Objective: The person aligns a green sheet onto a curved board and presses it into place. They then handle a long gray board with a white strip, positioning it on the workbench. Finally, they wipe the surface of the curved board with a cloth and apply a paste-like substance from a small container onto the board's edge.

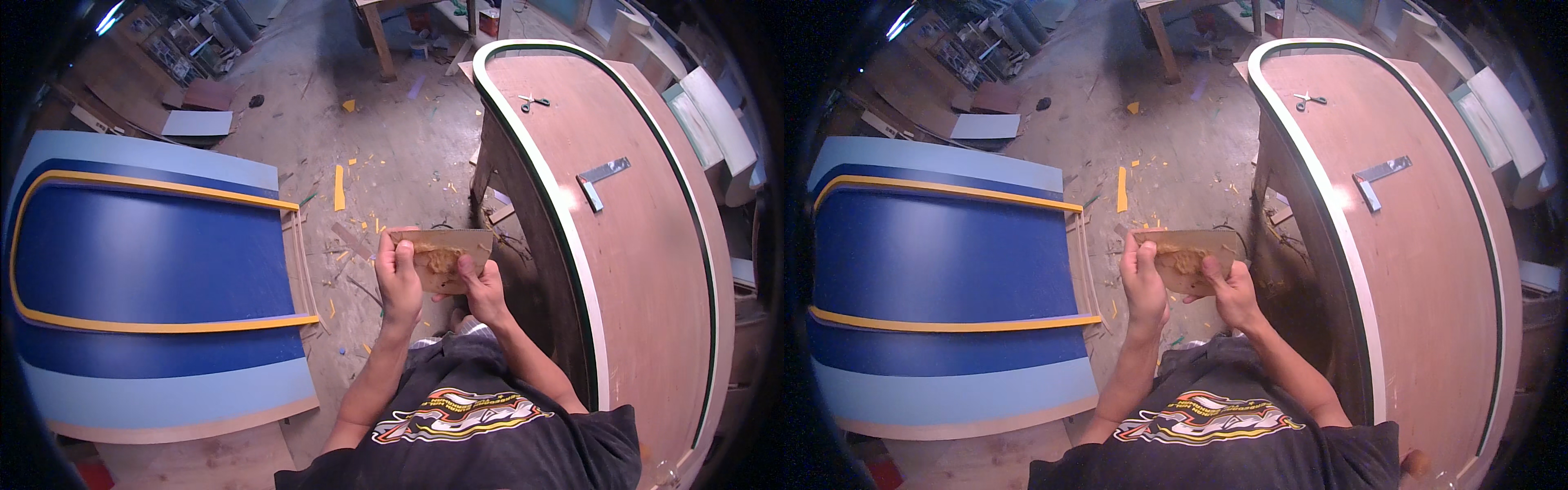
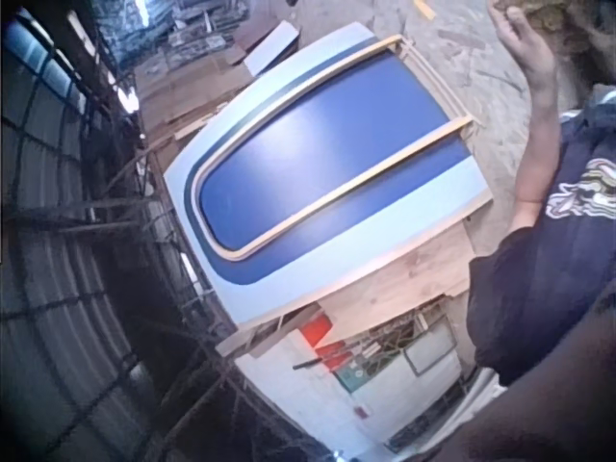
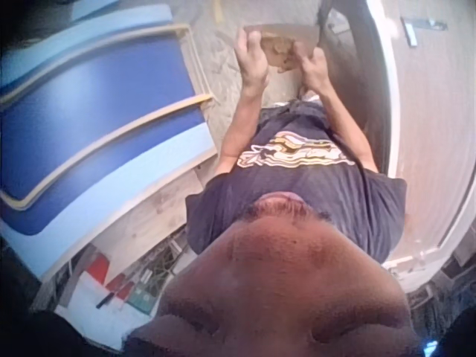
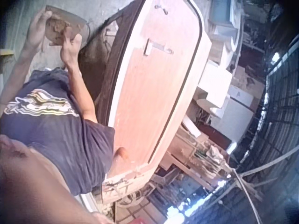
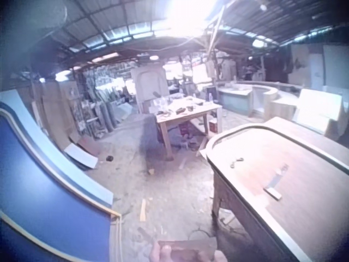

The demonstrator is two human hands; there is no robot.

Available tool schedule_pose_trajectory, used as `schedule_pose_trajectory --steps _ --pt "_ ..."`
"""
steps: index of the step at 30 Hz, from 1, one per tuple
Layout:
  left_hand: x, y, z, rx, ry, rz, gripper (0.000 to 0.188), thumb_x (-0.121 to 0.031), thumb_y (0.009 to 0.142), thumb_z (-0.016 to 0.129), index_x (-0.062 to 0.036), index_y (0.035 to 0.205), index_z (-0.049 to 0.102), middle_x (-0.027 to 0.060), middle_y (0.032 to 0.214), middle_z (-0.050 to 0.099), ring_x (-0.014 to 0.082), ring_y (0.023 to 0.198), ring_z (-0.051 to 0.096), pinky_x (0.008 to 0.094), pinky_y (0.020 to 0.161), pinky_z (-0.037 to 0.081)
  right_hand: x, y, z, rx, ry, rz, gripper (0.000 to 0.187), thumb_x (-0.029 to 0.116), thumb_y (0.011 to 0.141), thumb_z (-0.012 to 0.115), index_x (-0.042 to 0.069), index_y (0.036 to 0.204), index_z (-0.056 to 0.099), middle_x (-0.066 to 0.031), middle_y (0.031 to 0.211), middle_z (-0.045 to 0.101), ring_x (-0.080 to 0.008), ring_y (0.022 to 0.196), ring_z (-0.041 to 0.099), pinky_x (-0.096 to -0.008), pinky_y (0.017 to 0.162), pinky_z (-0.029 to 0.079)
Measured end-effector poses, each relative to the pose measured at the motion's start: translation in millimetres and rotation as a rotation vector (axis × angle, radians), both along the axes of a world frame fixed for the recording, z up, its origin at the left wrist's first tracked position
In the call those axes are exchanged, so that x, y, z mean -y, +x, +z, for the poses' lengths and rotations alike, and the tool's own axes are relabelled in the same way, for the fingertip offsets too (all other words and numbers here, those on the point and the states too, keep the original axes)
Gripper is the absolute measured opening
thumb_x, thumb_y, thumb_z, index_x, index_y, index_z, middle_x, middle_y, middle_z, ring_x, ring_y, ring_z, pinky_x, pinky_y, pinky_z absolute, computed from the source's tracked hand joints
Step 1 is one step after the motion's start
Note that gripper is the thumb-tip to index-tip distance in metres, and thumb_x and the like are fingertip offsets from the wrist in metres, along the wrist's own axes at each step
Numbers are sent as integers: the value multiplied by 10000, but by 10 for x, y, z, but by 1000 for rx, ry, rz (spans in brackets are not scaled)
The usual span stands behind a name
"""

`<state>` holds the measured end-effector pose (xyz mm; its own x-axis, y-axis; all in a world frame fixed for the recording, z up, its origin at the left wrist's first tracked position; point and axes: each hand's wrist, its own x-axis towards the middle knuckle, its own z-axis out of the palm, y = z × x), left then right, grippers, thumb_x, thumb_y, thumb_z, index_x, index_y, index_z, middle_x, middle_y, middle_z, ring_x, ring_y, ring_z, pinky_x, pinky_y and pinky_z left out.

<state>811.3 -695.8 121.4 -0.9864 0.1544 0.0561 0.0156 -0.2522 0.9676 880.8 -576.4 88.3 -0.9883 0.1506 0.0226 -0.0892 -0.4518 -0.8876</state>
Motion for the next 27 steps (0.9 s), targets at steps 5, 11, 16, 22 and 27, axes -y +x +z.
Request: schedule_pose_trajectory --steps 5,11,16,22,27 --pt "-260 -291 78 85 274 -89 213 -177 982 417 -28 1082 532 64 975 582 117 922 540 293 844 450 -334 -356 2 13 -22 20 550 434 1015 475 -65 1240 527 -163 1082 662 -238 893 696 -370 642 622" --pt "-693 -730 137 73 44 -127 260 -228 986 523 -22 1144 503 82 1119 595 125 1024 567 294 888 453 -682 -694 68 -39 6 -15 525 422 1018 478 -60 1203 572 -142 1086 659 -216 888 685 -347 632 617" --pt "-1032 -926 116 21 49 -201 203 -153 977 532 -31 1130 479 66 1039 594 98 908 577 273 808 491 -958 -839 46 -39 5 -76 505 406 1025 472 -64 1167 592 -135 1043 665 -193 850 678 -332 606 608" --pt "-1257 -1105 114 88 215 -273 191 -121 971 509 -37 1140 486 66 1063 592 102 945 581 285 845 486 -1233 -1011 59 -27 31 -116 484 384 1034 462 -66 1156 591 -127 994 670 -187 814 679 -323 593 604" --pt "-1481 -1331 94 84 -18 -179 202 -165 993 537 -41 1146 493 64 1047 613 110 933 598 291 853 487 -1286 -1197 91 -93 85 -143 462 366 1030 481 -61 1155 605 -115 962 669 -158 809 659 -302 573 592"
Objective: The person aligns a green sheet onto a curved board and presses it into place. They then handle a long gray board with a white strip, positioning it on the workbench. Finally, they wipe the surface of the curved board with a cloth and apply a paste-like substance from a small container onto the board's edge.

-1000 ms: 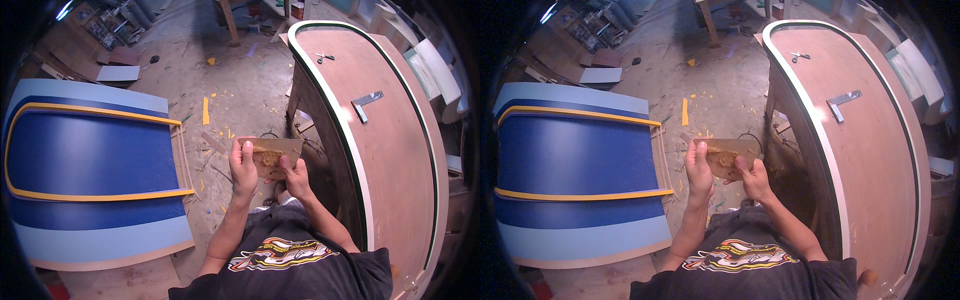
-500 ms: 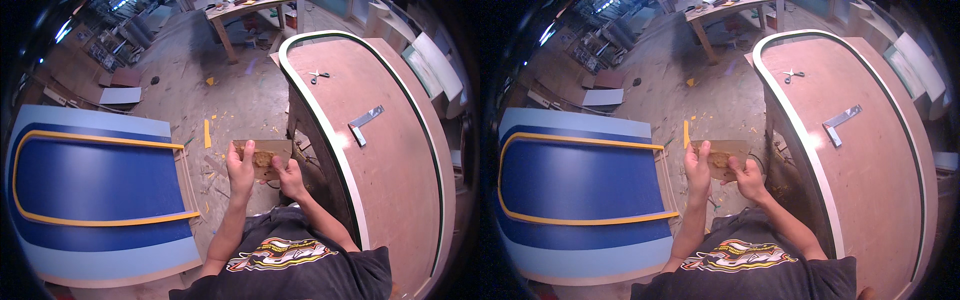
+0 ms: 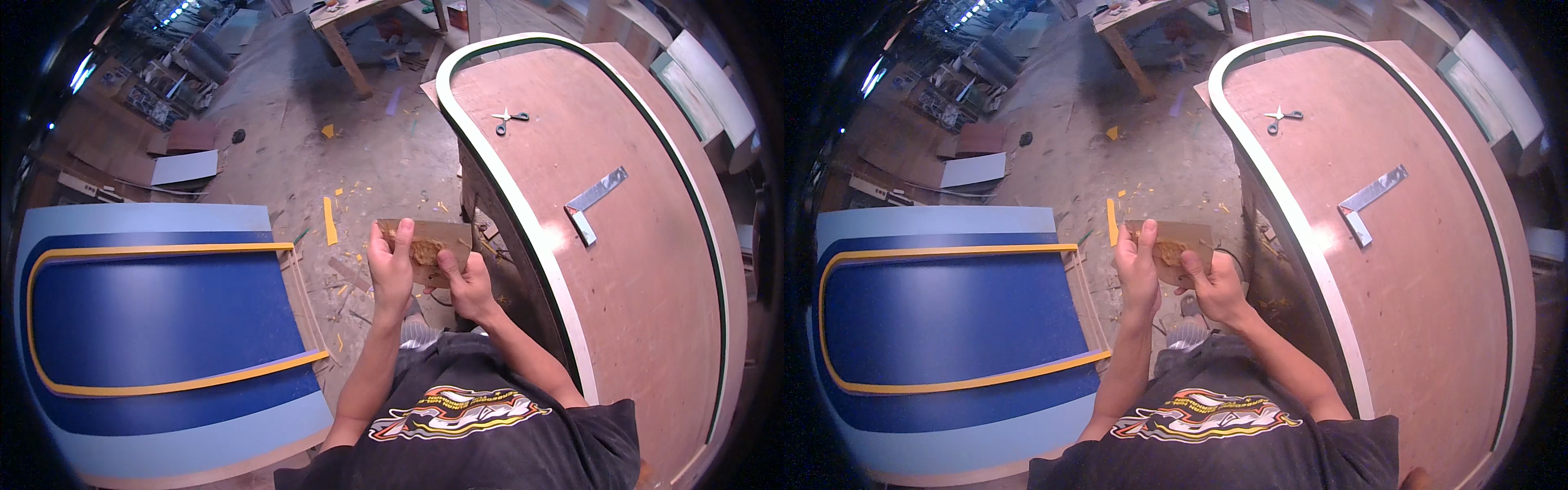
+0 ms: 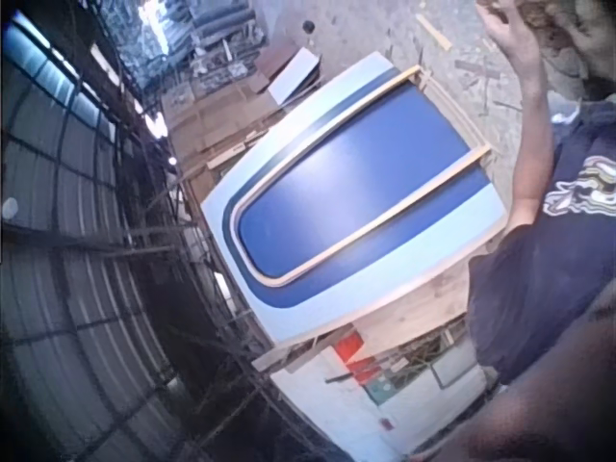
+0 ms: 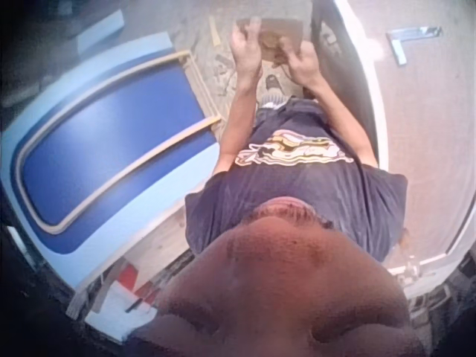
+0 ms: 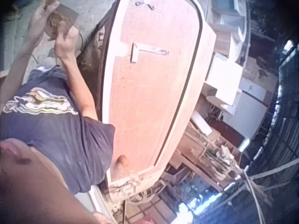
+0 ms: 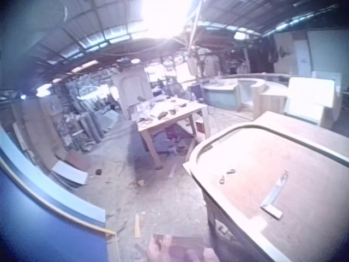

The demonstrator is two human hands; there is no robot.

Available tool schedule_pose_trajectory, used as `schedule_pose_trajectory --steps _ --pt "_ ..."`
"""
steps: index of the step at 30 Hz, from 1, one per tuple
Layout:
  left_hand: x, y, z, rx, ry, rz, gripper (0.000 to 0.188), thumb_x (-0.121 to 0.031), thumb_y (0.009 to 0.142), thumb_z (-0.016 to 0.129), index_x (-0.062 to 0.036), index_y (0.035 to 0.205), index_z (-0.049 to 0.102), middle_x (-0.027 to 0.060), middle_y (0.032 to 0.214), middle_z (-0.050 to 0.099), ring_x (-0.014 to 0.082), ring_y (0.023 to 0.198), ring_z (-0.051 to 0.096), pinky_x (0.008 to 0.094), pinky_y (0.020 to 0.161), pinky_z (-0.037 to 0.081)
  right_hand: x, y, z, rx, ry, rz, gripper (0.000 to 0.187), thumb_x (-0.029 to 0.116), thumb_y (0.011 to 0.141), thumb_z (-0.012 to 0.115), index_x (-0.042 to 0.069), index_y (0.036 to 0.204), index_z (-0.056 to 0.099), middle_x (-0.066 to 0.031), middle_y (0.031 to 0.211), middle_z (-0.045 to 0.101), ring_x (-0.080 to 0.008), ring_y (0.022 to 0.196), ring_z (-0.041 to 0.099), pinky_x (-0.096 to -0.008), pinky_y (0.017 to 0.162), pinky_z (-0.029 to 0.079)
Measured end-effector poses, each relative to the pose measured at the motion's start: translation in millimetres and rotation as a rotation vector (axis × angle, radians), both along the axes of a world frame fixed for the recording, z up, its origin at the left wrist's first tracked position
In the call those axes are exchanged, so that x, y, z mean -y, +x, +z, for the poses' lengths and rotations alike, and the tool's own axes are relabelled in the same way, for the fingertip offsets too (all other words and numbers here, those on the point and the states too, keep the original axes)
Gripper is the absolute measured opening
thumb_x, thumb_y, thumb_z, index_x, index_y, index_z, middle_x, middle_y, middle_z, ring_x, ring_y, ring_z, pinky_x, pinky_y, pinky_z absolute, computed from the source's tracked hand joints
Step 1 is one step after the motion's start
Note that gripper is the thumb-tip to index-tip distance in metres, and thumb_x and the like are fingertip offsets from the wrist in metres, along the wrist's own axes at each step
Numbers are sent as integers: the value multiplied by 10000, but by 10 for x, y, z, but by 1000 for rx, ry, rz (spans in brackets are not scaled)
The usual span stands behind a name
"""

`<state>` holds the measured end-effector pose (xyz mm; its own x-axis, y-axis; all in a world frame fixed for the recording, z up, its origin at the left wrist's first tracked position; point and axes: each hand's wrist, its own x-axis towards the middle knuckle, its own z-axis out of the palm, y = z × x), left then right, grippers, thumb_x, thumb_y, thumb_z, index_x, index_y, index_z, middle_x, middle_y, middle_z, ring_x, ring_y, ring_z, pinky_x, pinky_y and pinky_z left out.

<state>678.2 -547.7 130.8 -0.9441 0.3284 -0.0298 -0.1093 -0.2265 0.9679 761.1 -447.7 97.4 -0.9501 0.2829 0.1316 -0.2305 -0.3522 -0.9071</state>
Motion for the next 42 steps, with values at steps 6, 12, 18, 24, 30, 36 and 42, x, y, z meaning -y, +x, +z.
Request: schedule_pose_trajectory --steps 6,12,18,24,30,36,42 --pt "-96 -322 -136 -56 153 -106 217 -174 1003 520 -22 1144 457 81 980 635 116 856 619 275 762 522 -101 -262 -56 66 39 -131 455 368 1025 491 -58 1079 640 -99 913 671 -135 698 643 -285 519 571" --pt "-123 -838 -72 131 416 -394 398 -156 960 533 -14 1296 374 106 1133 564 147 1022 579 296 867 498 -227 -749 13 83 -133 -244 421 350 1035 479 -42 1066 630 -100 900 666 -146 668 649 -279 485 557" --pt "-364 -1428 -53 -308 -25 -206 599 -235 921 649 10 1373 341 109 1127 567 170 1021 579 315 871 499 -164 -1297 106 26 153 -326 390 315 1046 460 -38 1154 587 -112 934 672 -149 687 658 -281 529 565" --pt "-331 -2036 -140 -390 -130 -256 453 -238 994 545 35 1339 436 88 1046 608 137 949 584 277 865 478 -46 -1712 123 4 197 -442 385 295 1034 492 -58 1131 614 -107 895 670 -135 677 652 -275 501 561" --pt "-196 -2333 -93 -296 -58 -428 611 -307 1001 560 31 1467 355 111 1169 627 172 1024 597 266 904 470 -84 -1926 122 109 42 -495 414 332 1036 480 -48 1142 604 -111 916 671 -138 677 653 -277 490 561" --pt "-247 -2469 -75 -237 42 -413 607 -232 885 746 71 1348 497 117 1119 663 166 995 612 271 884 492 4 -2121 81 116 49 -554 407 330 1033 489 -43 1144 609 -92 899 668 -121 664 638 -262 476 536" --pt "-484 -2719 -245 -394 -111 -314 363 -193 878 753 54 1127 657 54 902 703 97 817 620 260 744 506 133 -2224 11 85 241 -674 393 313 1031 499 -50 1128 617 -70 828 660 -105 610 606 -250 485 514"
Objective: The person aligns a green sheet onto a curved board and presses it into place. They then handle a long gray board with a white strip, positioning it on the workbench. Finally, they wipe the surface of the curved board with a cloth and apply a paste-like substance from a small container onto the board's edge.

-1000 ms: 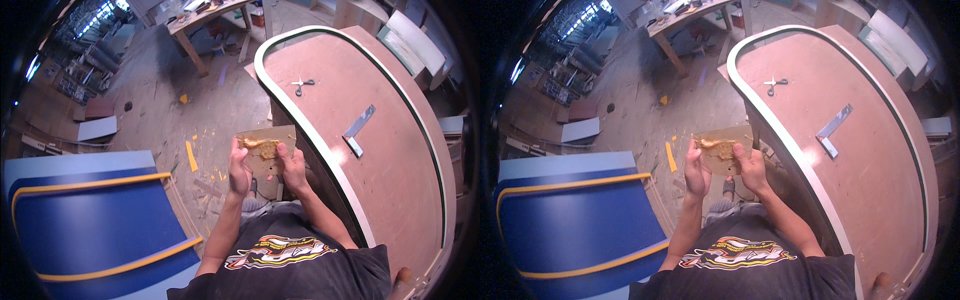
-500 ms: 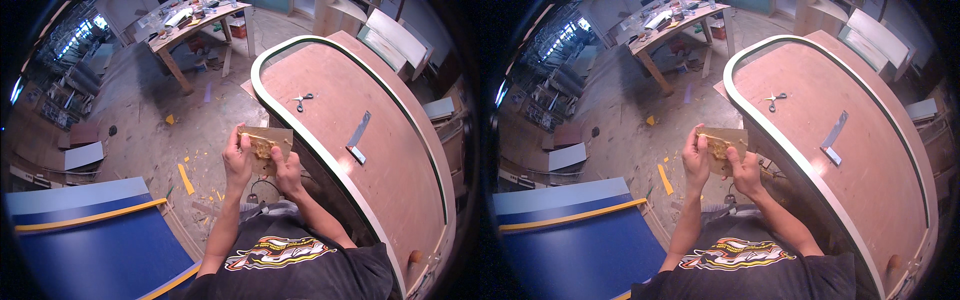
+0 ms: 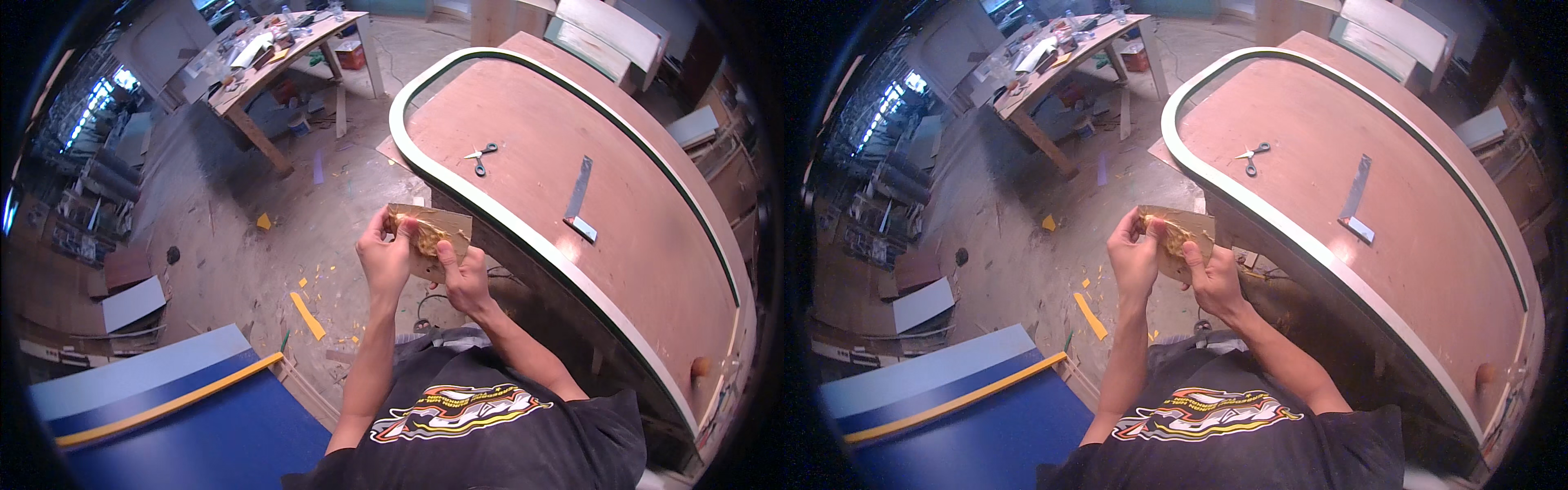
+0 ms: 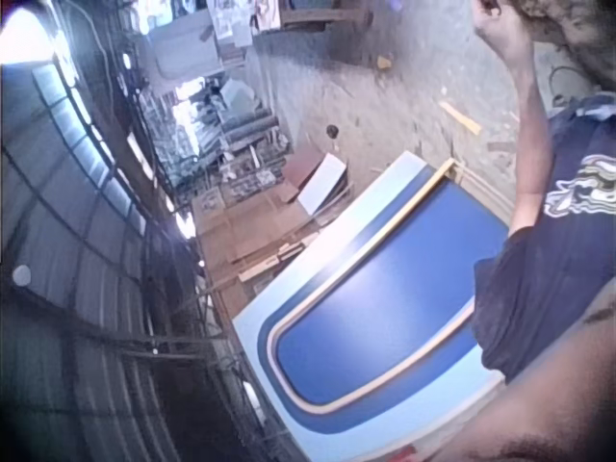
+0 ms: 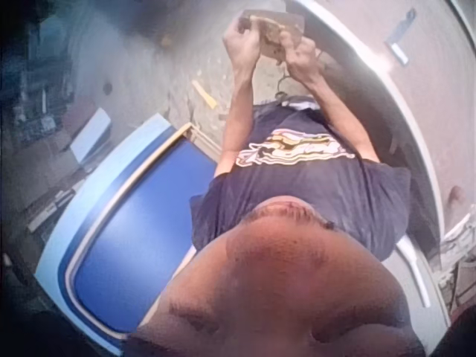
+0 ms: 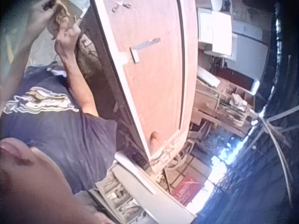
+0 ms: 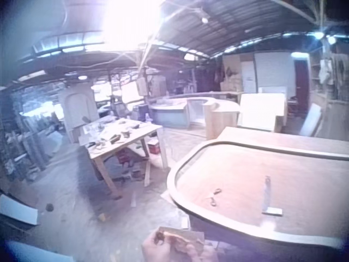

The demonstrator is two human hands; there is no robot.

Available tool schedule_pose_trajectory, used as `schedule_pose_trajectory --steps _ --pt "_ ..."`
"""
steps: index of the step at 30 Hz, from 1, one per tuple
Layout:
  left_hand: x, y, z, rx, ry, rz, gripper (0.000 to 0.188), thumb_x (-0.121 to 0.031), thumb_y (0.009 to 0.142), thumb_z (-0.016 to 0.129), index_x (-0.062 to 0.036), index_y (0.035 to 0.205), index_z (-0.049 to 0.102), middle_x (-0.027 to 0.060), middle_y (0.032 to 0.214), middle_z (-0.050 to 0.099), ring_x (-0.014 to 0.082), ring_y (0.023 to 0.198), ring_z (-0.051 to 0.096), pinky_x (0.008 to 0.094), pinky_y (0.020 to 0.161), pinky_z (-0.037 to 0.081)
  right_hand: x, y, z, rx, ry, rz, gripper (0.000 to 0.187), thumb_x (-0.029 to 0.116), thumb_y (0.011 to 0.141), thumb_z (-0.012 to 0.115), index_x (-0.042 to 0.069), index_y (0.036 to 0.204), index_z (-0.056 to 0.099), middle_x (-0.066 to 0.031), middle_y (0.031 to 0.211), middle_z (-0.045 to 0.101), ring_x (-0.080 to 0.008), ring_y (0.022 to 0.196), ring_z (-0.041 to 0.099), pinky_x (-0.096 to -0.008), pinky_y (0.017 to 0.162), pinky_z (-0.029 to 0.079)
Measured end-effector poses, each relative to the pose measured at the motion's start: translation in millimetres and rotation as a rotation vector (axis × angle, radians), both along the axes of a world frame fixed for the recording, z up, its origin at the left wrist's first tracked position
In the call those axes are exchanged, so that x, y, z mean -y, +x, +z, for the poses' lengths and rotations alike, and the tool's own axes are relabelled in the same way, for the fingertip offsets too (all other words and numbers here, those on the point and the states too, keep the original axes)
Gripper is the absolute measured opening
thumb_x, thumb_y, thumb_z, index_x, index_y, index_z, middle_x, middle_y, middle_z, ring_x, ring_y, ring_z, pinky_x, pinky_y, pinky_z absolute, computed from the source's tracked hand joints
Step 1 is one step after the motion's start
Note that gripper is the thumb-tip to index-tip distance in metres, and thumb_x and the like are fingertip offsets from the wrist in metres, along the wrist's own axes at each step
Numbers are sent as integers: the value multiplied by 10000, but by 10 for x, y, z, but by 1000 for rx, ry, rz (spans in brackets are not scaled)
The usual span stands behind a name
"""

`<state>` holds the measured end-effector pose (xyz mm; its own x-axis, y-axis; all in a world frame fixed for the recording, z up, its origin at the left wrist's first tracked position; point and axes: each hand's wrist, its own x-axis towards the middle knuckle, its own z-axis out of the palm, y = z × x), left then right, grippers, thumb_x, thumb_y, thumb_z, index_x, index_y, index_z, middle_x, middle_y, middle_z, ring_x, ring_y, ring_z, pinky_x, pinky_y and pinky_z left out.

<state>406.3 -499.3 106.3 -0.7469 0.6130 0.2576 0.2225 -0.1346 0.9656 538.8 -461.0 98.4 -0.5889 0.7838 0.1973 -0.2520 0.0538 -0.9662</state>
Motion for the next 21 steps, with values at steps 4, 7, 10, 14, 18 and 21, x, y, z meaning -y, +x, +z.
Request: schedule_pose_trajectory --steps 4,7,10,14,18,21 --pt "-118 -31 -84 78 -37 5 354 -242 913 715 47 1108 662 47 859 696 101 798 622 263 732 501 -28 79 26 74 32 -59 406 325 1034 489 -52 1102 623 -70 814 662 -110 610 613 -256 471 523" --pt "-69 35 -37 285 63 -280 454 -236 938 681 41 1273 550 82 1040 669 136 932 620 281 809 510 -124 205 86 68 -135 -100 439 372 1031 482 -40 1134 589 -74 846 661 -117 624 632 -255 448 527" --pt "63 243 39 666 333 -663 586 -164 958 638 29 1440 368 129 1246 595 192 1151 585 314 950 489 -258 333 123 -126 -362 -63 488 420 1022 479 -25 1221 508 -74 919 647 -109 638 636 -237 435 512" --pt "113 604 9 745 371 -777 485 -9 958 563 18 1411 392 141 1266 576 225 1165 582 332 985 486 -380 479 96 -96 -240 -53 626 495 998 444 -26 1332 355 -89 1045 622 -129 778 663 -256 570 560" --pt "-6 597 -97 725 269 -683 403 9 962 534 26 1357 453 141 1234 605 190 1120 591 317 959 476 -384 561 59 184 71 -347 1068 683 836 545 -44 1477 95 -213 1328 469 -269 1198 534 -387 960 473" --pt "-33 675 -179 412 127 -641 381 23 959 519 26 1339 484 131 1168 641 164 1076 598 286 925 465 -324 509 58 -3 -186 -273 1527 841 568 674 -90 1496 -103 -303 1534 173 -395 1419 277 -417 1126 318"
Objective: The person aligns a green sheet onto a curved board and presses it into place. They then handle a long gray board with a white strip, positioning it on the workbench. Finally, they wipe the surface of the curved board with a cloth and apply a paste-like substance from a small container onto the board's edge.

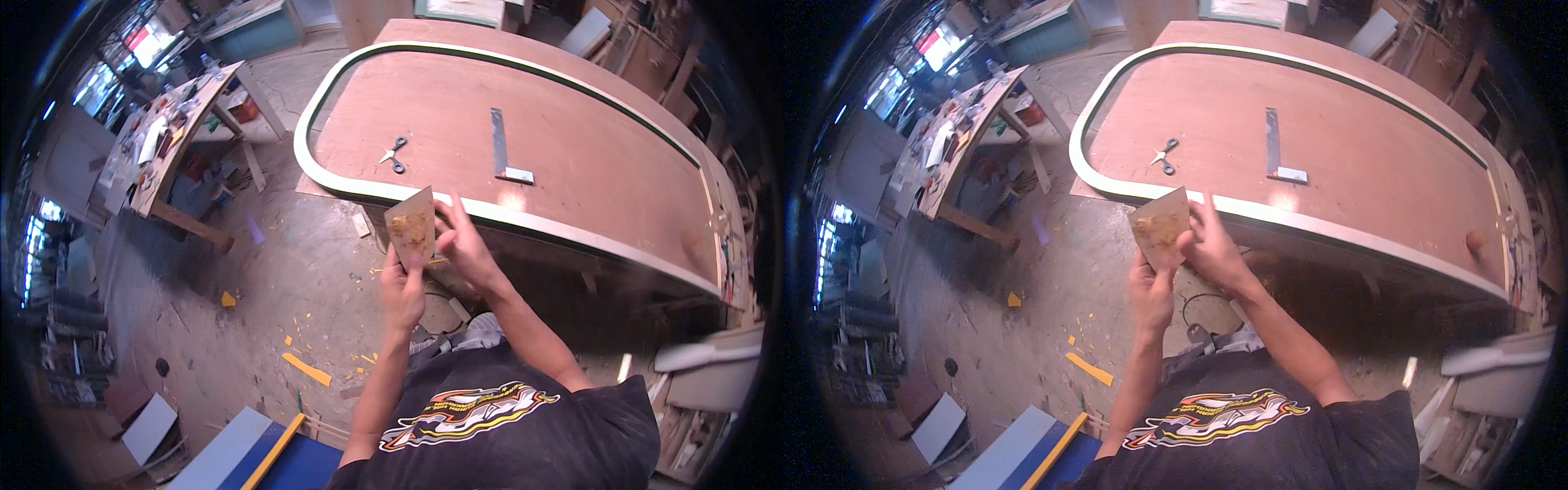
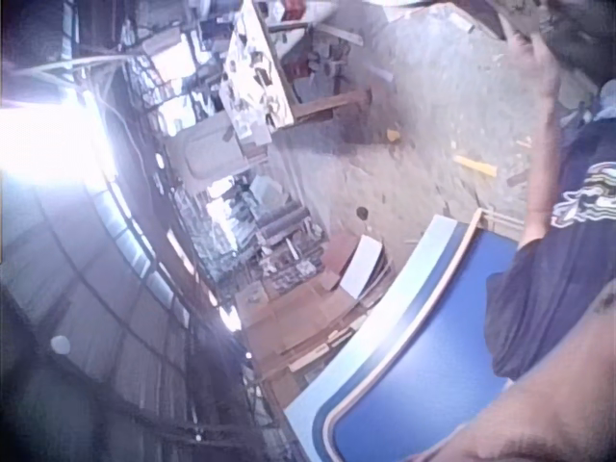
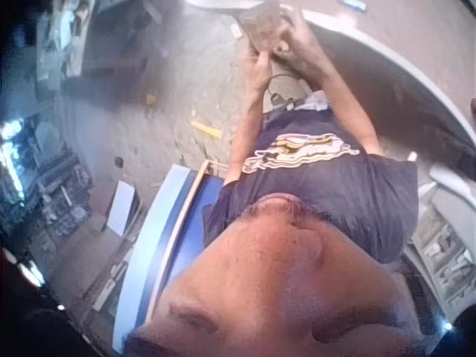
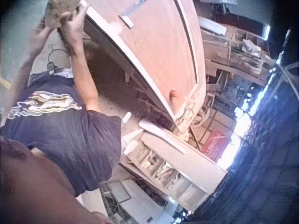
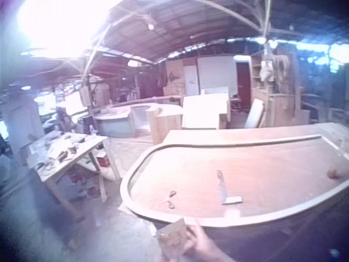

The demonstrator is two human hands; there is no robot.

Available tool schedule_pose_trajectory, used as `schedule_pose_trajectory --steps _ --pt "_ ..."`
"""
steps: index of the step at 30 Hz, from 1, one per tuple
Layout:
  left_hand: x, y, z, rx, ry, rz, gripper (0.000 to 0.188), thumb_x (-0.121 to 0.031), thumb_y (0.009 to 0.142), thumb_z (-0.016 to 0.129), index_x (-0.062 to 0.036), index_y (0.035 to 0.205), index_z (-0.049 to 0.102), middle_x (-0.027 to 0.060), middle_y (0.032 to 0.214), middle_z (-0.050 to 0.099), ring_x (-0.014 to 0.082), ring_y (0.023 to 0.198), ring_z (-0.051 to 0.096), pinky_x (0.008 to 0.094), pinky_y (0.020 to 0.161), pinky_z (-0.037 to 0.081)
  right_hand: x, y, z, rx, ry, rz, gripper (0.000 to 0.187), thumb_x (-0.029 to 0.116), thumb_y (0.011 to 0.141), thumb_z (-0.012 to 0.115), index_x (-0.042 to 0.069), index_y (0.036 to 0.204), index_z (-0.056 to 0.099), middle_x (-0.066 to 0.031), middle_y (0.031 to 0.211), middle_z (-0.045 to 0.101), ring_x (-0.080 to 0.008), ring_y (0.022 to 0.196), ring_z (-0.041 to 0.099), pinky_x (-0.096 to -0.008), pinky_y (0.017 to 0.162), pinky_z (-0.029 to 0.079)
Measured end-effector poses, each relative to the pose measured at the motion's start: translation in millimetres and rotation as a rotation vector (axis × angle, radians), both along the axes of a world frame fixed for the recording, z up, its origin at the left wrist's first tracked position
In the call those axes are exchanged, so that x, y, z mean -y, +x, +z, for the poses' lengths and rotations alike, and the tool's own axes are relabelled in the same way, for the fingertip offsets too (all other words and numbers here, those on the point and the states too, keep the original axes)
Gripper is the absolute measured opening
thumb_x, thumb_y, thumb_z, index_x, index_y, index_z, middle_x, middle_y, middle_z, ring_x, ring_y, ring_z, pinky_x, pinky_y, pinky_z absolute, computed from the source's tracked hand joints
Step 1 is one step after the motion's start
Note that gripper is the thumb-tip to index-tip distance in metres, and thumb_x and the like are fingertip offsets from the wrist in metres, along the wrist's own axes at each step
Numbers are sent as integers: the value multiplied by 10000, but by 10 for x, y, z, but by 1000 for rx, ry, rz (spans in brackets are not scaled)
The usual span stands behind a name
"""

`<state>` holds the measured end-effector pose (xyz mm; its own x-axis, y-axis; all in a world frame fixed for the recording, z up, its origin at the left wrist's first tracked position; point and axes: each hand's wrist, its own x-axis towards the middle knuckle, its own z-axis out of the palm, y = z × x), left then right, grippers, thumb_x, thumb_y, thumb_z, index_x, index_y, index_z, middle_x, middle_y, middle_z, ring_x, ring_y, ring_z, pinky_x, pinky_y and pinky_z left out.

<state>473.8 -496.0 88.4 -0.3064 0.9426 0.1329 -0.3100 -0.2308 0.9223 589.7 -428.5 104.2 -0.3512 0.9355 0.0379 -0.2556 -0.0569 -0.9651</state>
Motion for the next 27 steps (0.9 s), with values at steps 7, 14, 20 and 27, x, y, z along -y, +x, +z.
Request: schedule_pose_trajectory --steps 7,14,20,27 --pt "22 399 -234 -230 48 -25 372 79 917 474 42 1285 510 114 1110 648 163 1010 613 277 873 476 78 -86 -48 126 -37 -231 1453 699 559 829 -184 1454 101 -272 1446 252 -344 1383 296 -404 1127 331" --pt "136 591 -427 -88 -60 -139 286 -31 986 543 42 1259 497 102 1178 603 136 1032 597 268 886 479 161 201 -215 101 -21 -393 1249 522 673 859 -133 1473 159 -225 1430 293 -303 1343 352 -378 1110 356" --pt "203 836 -432 -192 -51 -213 278 -11 965 555 37 1234 504 97 1165 608 128 1018 601 265 874 481 356 617 -226 -65 -98 -293 1327 549 649 860 -117 1494 84 -232 1498 216 -318 1399 286 -399 1137 314" --pt "289 1329 -274 -324 22 -259 140 63 896 531 75 1029 574 71 910 652 140 838 619 289 725 507 441 1084 -32 202 8 -236 1608 739 462 831 -97 1496 -74 -282 1540 63 -391 1469 48 -458 1187 197"
